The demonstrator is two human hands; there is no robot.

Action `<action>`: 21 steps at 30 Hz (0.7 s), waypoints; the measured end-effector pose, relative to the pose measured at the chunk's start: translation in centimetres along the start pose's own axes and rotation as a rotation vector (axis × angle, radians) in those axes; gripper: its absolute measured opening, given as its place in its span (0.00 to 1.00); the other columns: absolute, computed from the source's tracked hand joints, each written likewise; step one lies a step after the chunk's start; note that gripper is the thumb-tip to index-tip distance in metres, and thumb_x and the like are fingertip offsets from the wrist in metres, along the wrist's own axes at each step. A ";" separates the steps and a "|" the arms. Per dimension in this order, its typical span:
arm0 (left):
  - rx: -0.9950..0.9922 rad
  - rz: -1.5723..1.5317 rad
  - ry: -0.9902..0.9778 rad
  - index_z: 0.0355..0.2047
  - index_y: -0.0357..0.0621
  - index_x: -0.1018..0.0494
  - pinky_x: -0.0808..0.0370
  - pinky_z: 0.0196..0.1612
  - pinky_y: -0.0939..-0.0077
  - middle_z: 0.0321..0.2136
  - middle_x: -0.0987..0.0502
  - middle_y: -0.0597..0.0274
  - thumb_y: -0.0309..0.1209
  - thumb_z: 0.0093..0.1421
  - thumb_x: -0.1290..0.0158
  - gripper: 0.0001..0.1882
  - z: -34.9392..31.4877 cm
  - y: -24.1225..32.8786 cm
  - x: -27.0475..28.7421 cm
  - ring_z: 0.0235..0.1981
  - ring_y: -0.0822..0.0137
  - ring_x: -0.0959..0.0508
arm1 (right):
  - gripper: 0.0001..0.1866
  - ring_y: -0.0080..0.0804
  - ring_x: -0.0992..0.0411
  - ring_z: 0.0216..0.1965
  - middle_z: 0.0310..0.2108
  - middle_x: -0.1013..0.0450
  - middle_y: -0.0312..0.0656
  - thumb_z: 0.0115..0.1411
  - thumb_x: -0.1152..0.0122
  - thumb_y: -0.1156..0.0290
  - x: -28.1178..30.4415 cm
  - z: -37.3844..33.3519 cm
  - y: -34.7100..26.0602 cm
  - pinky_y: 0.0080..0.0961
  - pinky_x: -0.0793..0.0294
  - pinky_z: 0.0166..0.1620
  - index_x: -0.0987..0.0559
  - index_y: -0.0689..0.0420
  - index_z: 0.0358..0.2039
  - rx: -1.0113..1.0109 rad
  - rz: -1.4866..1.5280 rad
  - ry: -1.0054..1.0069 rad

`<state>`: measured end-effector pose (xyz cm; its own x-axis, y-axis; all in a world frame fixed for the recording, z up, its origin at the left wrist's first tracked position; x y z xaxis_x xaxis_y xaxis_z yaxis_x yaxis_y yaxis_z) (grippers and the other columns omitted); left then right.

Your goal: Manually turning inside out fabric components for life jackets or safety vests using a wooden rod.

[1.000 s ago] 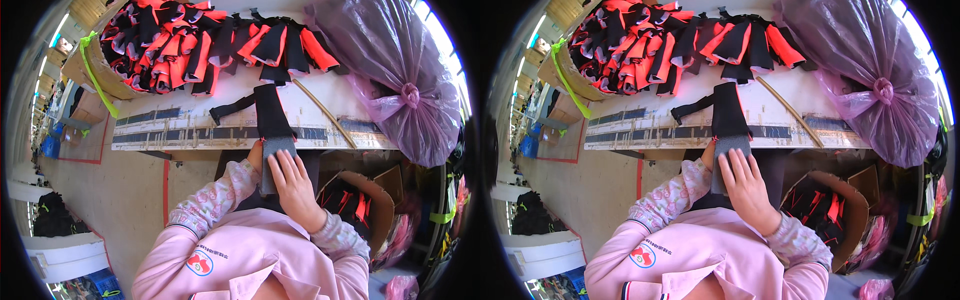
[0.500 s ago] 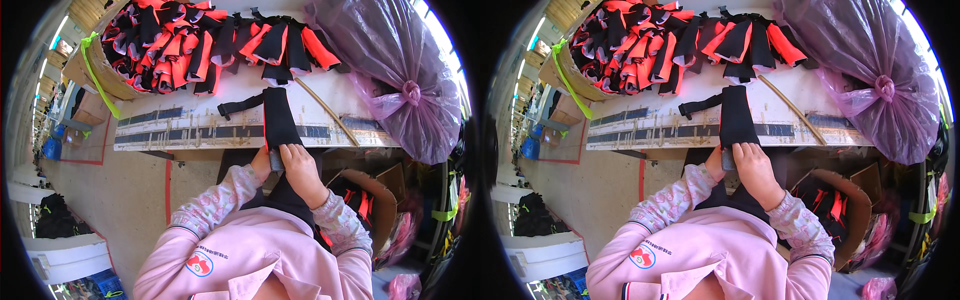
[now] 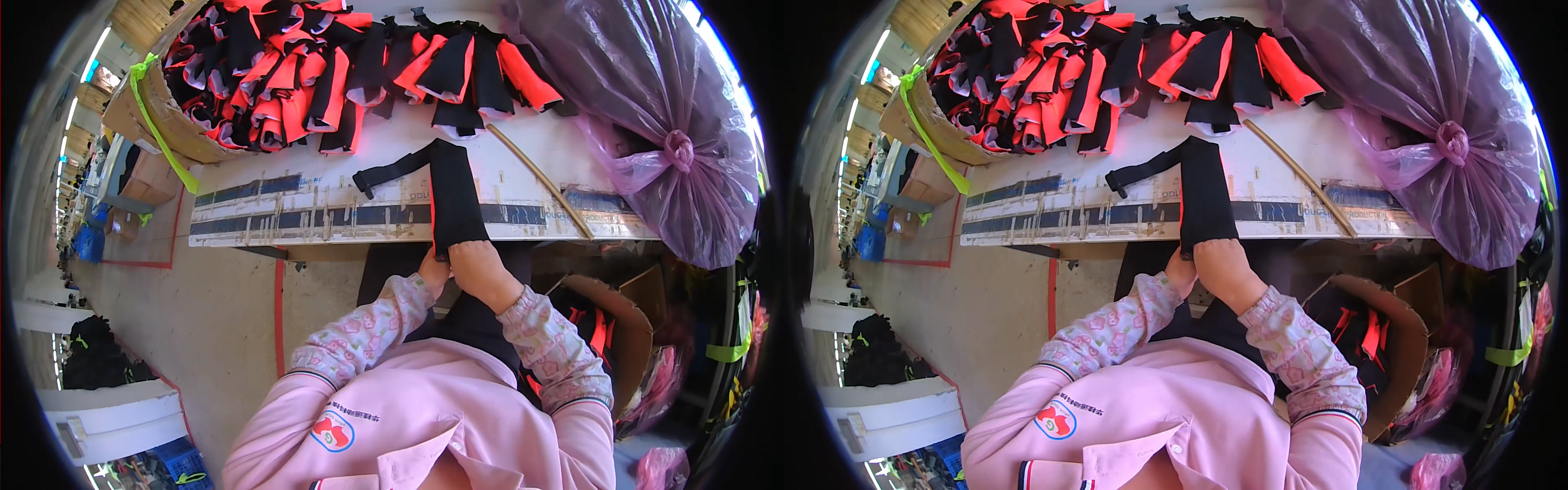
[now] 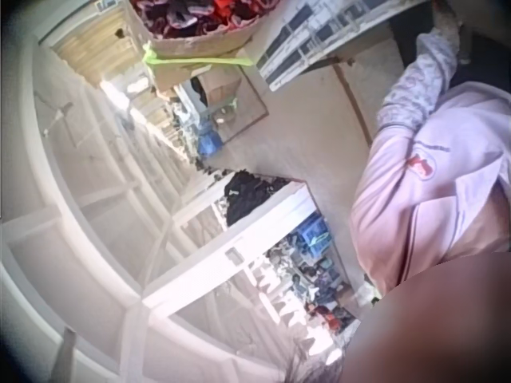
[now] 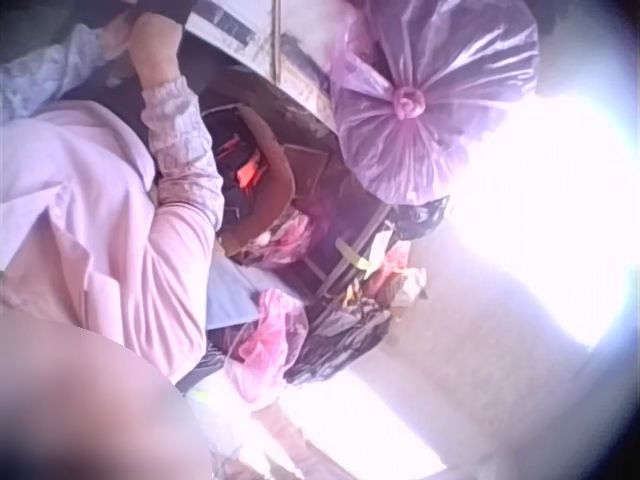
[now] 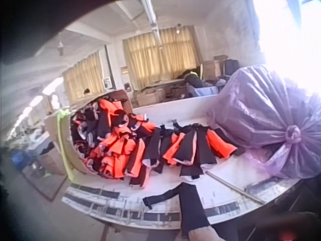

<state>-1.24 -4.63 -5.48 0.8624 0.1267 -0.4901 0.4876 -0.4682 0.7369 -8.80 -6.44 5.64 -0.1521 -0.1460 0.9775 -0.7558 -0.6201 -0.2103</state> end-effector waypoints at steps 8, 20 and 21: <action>-0.476 0.624 -0.041 0.50 0.40 0.34 0.35 0.53 0.73 0.48 0.29 0.57 0.25 0.56 0.49 0.20 0.7 -0.2 0.6 0.50 0.63 0.30 | 0.07 0.36 0.25 0.25 0.21 0.25 0.39 0.47 0.47 0.71 -4.5 0.3 -0.2 0.32 0.28 0.28 0.20 0.54 0.22 -0.068 -0.065 0.043; -0.497 0.394 0.003 0.50 0.37 0.36 0.33 0.52 0.71 0.47 0.29 0.53 0.28 0.54 0.46 0.23 2.6 -0.3 0.6 0.51 0.63 0.31 | 0.15 0.39 0.34 0.49 0.43 0.29 0.52 0.53 0.52 0.72 -3.6 6.0 2.0 0.30 0.38 0.53 0.25 0.57 0.41 -0.072 0.070 0.555; -0.489 0.453 0.021 0.51 0.38 0.37 0.34 0.53 0.70 0.48 0.30 0.54 0.27 0.56 0.49 0.22 2.9 -0.7 1.2 0.51 0.64 0.31 | 0.15 0.39 0.35 0.50 0.44 0.30 0.52 0.53 0.52 0.72 -3.9 6.3 1.9 0.30 0.38 0.54 0.25 0.57 0.41 -0.075 0.073 0.579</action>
<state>-0.95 -6.70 -7.92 0.9966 0.0301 -0.0773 0.0782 -0.0293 0.9965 -5.63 -11.87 1.34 -0.5125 0.2715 0.8146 -0.7702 -0.5648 -0.2963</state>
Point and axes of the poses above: each hand's wrist, its own z-axis towards the middle knuckle, its own x-axis out of the back of the hand, y = z × x, the point moved 5 cm from there along z, towards the middle knuckle
